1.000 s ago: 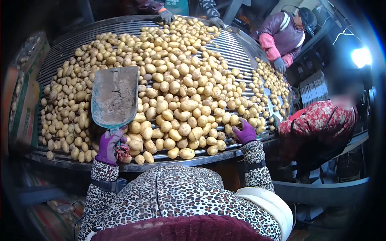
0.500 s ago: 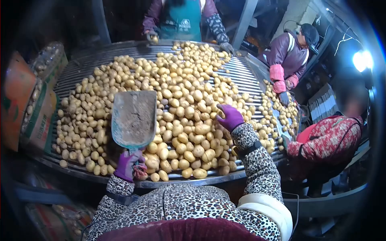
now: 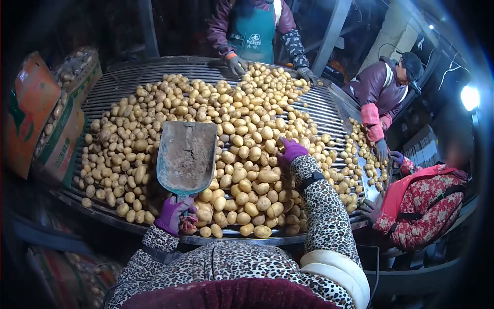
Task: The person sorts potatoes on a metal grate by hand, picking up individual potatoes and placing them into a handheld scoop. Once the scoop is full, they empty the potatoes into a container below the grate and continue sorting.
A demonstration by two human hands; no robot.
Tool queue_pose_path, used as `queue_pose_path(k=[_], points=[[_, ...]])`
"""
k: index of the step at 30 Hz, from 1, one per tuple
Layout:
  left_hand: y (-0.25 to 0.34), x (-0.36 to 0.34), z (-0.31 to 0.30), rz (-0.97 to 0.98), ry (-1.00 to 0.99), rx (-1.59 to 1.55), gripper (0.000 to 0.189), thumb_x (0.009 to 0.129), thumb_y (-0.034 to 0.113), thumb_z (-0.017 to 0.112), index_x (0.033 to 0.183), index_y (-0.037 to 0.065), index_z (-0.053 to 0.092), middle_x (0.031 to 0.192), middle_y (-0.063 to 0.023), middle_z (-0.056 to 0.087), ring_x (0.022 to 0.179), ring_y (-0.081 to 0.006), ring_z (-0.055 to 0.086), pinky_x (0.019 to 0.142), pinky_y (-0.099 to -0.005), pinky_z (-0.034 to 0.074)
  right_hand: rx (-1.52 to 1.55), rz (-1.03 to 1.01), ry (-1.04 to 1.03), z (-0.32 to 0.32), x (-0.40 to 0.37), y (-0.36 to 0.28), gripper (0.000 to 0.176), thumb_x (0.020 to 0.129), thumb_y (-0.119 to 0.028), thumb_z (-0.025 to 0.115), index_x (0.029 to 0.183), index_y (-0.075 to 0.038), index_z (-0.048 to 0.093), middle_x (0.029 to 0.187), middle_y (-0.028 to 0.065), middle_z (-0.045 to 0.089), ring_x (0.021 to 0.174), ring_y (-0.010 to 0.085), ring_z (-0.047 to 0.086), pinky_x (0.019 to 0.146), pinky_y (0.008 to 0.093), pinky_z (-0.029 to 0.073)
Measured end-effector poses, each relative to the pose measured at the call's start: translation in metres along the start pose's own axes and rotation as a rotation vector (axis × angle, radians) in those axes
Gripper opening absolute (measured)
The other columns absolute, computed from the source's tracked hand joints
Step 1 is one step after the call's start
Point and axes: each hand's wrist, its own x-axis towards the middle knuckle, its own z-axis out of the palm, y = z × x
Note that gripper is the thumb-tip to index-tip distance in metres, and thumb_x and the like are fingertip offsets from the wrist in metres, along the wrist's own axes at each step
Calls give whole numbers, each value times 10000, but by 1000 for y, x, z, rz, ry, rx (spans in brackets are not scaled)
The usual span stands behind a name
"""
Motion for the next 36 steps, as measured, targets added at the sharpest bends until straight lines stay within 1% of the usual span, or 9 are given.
queue_pose_path(k=[8, 10, 15, 21, 24, 28, 32, 34, 36], points=[[-1, -3, -1, 41, -42, -6, 218, 951, 206, 615, 1074, 27, 597, 761, -42, 585, 549, -130, 578, 508, -252, 514, 26, -22, 48, 11, 2, 12, 538, 879, -525, 633, 1194, -91, 587, 1155, 168, 648, 1093, 330, 622, 925, 436, 493], [5, -14, 12, 41, 107, 14, 179, 953, 190, 607, 1036, 36, 570, 765, -44, 574, 562, -129, 568, 511, -251, 511, 18, 9, 34, 8, -2, 12, 508, 899, -531, 611, 1144, -85, 614, 1138, 147, 653, 1072, 322, 629, 919, 430, 491], [-2, -13, -12, 57, 43, -105, 213, 902, 127, 666, 1046, 32, 541, 759, -70, 593, 551, -164, 586, 487, -293, 518, 42, -20, -80, 8, 8, 23, 524, 863, -487, 684, 1209, -101, 605, 1143, 144, 663, 1092, 308, 629, 942, 410, 489], [4, -20, -17, 38, 91, -14, 207, 945, 157, 619, 1091, 66, 504, 793, -44, 540, 617, -112, 534, 521, -238, 479, 217, -87, -35, 35, 29, 50, 614, 804, -342, 780, 1329, -109, 565, 1212, 146, 657, 1118, 282, 633, 960, 380, 501], [0, -15, -24, 81, 132, -18, 225, 909, 147, 654, 1066, 40, 534, 767, -63, 560, 589, -135, 550, 511, -257, 497, 446, -144, -41, 51, 35, 69, 700, 787, -438, 769, 1358, -110, 534, 1230, 161, 646, 1150, 299, 617, 980, 384, 490], [0, -8, -41, 97, 154, 52, 236, 873, 131, 682, 1022, -5, 559, 764, -92, 603, 612, -173, 602, 525, -294, 542, 696, -172, -19, 56, 31, 70, 508, 825, -217, 774, 1269, -54, 588, 1115, 117, 681, 1045, 202, 643, 922, 326, 520], [-2, -1, -55, 117, 179, 105, 237, 870, 141, 678, 1033, 1, 577, 809, -80, 625, 673, -160, 628, 560, -280, 540, 619, -182, -26, 48, 29, 66, 530, 840, -196, 759, 1316, -62, 566, 1166, 128, 672, 1088, 212, 635, 948, 337, 510], [-4, 1, -64, 119, 199, 149, 242, 865, 136, 676, 1038, -1, 576, 825, -82, 631, 700, -161, 635, 583, -281, 540, 324, -136, -41, 22, 20, 49, 548, 849, -293, 733, 1339, -120, 557, 1222, 168, 652, 1157, 295, 618, 980, 391, 499], [-14, 3, -75, 129, 206, 160, 241, 861, 136, 683, 1024, -7, 577, 849, -82, 638, 732, -159, 644, 611, -282, 539, 69, -201, 195, 10, 23, 35, 526, 847, -312, 718, 1317, -133, 568, 1201, 168, 653, 1122, 333, 623, 957, 420, 508]])
